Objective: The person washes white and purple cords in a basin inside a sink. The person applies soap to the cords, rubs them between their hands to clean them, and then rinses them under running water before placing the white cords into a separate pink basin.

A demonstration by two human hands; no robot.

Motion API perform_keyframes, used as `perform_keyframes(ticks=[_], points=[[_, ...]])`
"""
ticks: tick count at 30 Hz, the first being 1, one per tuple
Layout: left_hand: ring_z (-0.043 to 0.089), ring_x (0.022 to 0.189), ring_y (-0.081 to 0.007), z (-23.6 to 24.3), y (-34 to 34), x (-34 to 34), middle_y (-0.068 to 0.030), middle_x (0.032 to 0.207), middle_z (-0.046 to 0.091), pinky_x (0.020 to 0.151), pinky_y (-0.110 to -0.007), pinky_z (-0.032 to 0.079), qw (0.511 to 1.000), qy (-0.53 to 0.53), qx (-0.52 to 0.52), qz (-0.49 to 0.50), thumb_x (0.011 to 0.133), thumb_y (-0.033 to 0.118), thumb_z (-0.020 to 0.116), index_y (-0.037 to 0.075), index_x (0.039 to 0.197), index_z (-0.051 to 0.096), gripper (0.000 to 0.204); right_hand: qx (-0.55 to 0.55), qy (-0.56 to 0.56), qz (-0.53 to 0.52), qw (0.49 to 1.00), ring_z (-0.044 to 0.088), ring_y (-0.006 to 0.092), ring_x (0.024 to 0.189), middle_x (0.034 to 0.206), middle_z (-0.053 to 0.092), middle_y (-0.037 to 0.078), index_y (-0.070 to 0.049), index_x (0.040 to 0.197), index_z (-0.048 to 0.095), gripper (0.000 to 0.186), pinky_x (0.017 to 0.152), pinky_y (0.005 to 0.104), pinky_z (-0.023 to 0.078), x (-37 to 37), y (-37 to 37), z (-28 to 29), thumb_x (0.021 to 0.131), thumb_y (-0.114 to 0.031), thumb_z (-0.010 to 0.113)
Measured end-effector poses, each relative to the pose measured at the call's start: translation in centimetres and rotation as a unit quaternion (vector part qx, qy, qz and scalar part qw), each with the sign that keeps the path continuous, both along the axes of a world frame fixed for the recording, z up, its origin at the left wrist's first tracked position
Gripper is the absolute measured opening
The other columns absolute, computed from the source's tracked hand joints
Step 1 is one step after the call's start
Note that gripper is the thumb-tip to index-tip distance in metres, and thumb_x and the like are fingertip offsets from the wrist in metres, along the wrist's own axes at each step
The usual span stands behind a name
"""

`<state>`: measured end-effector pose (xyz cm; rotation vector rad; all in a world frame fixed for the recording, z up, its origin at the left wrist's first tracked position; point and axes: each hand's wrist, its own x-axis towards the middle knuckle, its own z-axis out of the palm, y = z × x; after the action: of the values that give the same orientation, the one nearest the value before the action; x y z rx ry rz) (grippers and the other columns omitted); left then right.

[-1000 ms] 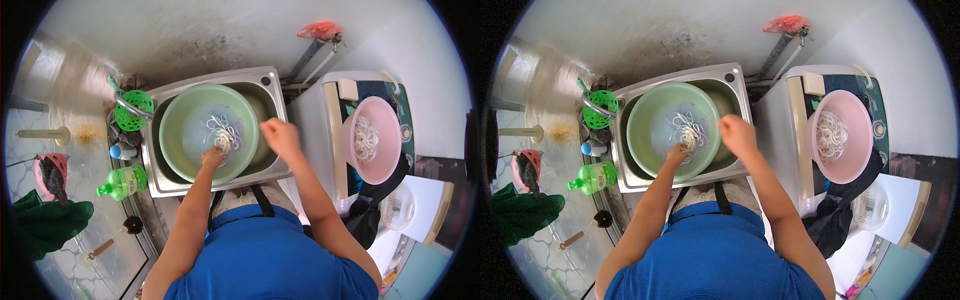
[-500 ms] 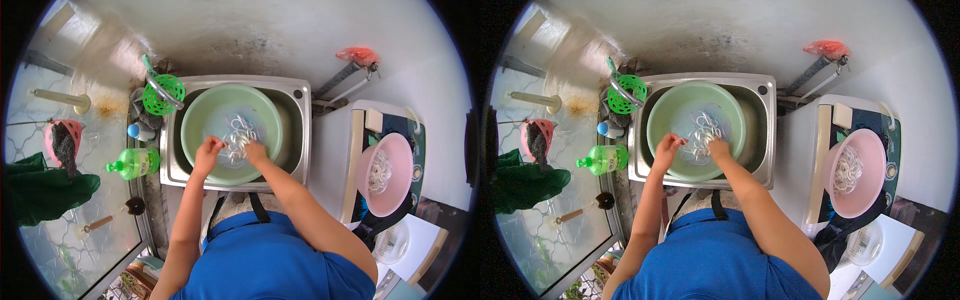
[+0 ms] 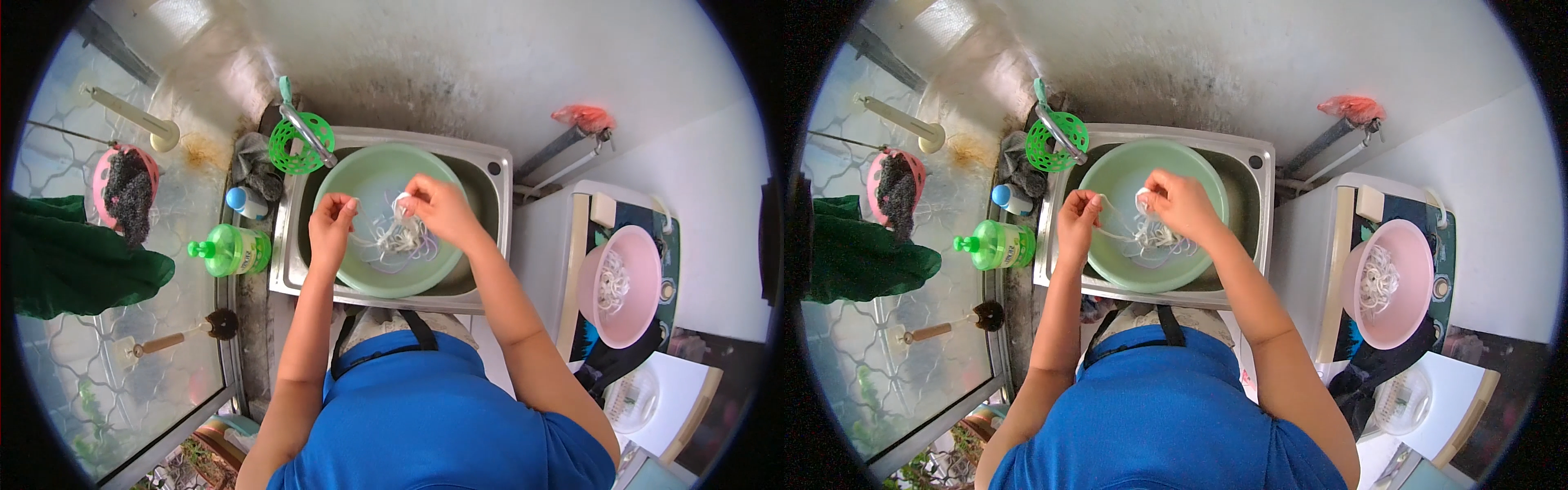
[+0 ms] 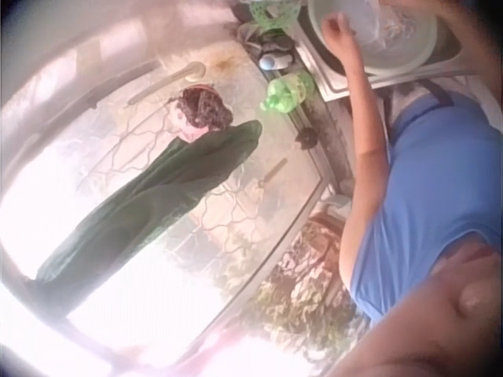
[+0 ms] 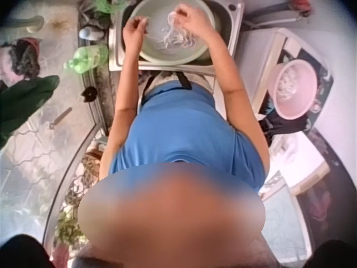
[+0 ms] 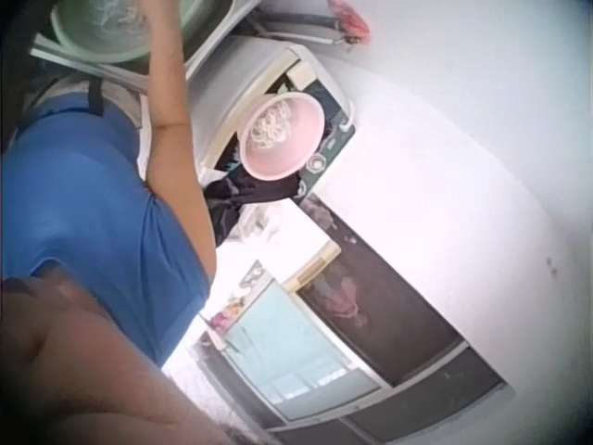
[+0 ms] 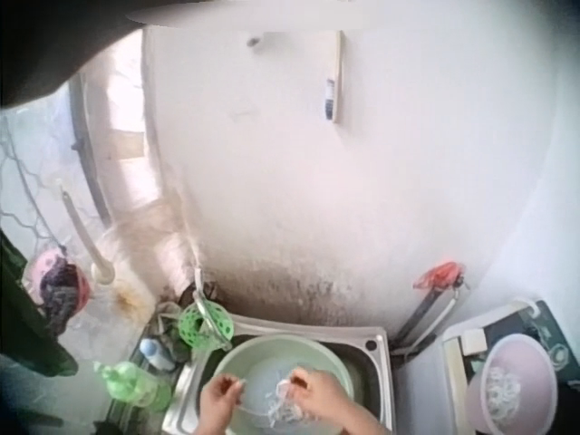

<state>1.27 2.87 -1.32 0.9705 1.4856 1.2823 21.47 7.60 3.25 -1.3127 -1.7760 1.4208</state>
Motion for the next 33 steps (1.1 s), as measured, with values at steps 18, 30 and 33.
perform_keyframes(ticks=[18,30,33], points=[[0.046,0.063,-0.0063,10.9,2.0,1.1,0.0001,0.071,0.051,0.058,-0.02,0.038,0.965,-0.091,0.091,-0.228,0.092,0.018,0.052,0.003,0.09,0.048,0.016,0.084,0.401,-0.026,0.912,0.053,0.0181,0.104,0.117,0.054,0.011,-0.006,0.124,0.044,0.057,0.091,0.0307,0.039,-4.7,-1.6,0.5,0.079,-0.033,0.067],[0.045,0.062,-0.0081,11.6,2.0,-4.6,0.0004,0.069,0.05,0.059,-0.022,0.038,0.947,-0.247,0.199,-0.039,0.092,0.025,0.05,0.007,0.093,0.052,0.018,-0.04,0.067,-0.009,0.997,0.056,0.0093,0.069,0.075,0.061,0.003,-0.001,0.092,0.058,0.024,0.062,0.0264,0.044,-3.0,-4.5,-10.5,0.085,-0.024,0.062],[0.047,0.064,-0.0099,5.5,1.7,-5.4,-0.0002,0.07,0.051,0.062,-0.024,0.039,0.955,-0.269,0.105,0.068,0.093,0.023,0.048,0.007,0.092,0.053,0.017,-0.035,0.152,-0.039,0.987,0.052,0.0066,0.068,0.074,0.057,0.0,-0.002,0.09,0.056,0.021,0.061,0.0237,0.042,-1.8,-3.4,-6.8,0.083,-0.02,0.064]])
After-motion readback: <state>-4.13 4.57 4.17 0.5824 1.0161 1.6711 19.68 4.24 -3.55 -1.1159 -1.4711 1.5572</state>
